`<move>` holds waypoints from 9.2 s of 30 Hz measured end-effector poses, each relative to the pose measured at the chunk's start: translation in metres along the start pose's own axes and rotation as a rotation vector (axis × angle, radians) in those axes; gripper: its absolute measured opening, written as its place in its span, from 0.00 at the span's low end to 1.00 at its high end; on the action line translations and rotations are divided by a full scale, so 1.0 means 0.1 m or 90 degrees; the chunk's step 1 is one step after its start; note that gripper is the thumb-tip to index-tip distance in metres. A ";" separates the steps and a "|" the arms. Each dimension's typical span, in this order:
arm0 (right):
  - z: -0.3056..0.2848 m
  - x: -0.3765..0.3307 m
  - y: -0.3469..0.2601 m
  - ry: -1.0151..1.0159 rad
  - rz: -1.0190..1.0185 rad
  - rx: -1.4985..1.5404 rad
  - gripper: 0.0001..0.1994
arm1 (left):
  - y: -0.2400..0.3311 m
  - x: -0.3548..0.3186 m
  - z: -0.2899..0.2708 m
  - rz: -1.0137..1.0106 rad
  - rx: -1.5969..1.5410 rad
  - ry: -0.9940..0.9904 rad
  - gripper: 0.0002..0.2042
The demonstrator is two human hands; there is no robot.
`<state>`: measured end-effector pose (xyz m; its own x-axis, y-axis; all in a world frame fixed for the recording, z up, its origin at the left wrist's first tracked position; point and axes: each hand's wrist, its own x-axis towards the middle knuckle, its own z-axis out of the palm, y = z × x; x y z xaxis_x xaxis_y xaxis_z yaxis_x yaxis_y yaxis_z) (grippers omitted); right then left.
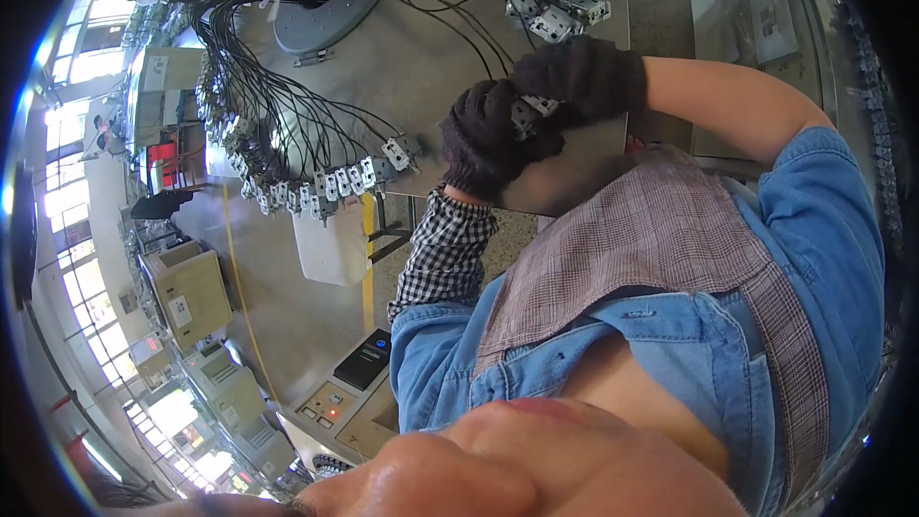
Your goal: The person rotates the wire harness carousel and attaches electrical switch components to the wire terminals by hand.
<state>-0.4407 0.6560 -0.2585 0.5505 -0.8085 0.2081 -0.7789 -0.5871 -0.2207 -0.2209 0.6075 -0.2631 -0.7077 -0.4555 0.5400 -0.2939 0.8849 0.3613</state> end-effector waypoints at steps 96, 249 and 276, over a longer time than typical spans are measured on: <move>0.12 0.00 0.80 0.076 -0.062 -0.088 0.26 | 0.34 0.83 0.13 -0.209 0.331 -0.165 0.28; -0.86 0.28 2.31 -0.128 -0.207 0.095 0.26 | 0.67 1.74 0.81 -0.453 0.273 -0.126 0.29; -0.33 0.56 2.40 0.098 -0.450 0.190 0.46 | 0.38 1.87 0.72 -0.625 0.090 -0.185 0.28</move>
<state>-0.6063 0.4709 -0.2681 0.8210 -0.2370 0.5194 -0.1333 -0.9642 -0.2293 -0.4109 0.5625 -0.2034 -0.2379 -0.9588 -0.1556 -0.8851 0.1480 0.4413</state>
